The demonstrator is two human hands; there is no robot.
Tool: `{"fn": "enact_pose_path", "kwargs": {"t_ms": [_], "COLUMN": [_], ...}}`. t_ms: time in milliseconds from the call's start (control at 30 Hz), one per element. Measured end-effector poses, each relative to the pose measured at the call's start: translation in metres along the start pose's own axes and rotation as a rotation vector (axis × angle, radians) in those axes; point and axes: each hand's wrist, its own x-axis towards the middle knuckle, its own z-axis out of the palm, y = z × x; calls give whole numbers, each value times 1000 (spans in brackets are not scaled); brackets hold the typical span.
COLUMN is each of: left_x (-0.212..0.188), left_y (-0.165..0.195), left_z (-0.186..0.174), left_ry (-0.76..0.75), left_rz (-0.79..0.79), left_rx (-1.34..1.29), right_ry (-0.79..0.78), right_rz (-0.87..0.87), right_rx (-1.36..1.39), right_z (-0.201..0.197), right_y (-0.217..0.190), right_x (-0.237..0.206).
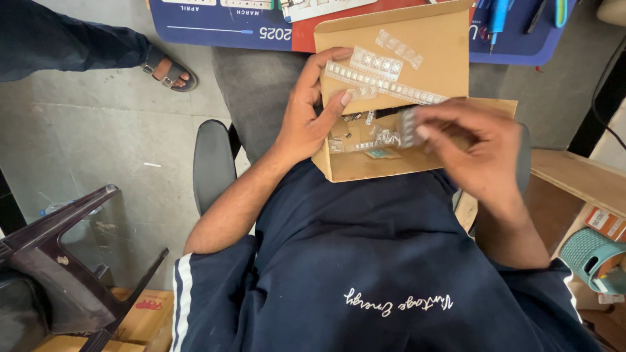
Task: The person unpacks small electronic components from a cardboard box and places them on a workbench. They then use tweezers and a screwdriver to manipulate a small metallic component, cleaning it with a toothbrush and applying liquid from a bottle.
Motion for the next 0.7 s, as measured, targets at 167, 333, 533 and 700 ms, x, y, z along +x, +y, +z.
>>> {"fn": "enact_pose_path", "kwargs": {"t_ms": [167,333,533,700], "left_x": [-1,-1,1,1], "left_y": [-1,-2,-3,-3], "left_z": [0,0,-1,-1], "left_ry": [-1,8,3,2], "left_rz": [-5,19,11,3], "left_rx": [7,5,20,17], "right_ry": [235,173,93,80], "right_rz": [-474,-415,-360,-392], "right_rx": [-650,-519,-566,-598], "right_z": [-13,-14,-9,-15], "right_y": [-6,-7,-17,-16], "right_x": [21,37,44,38]}}
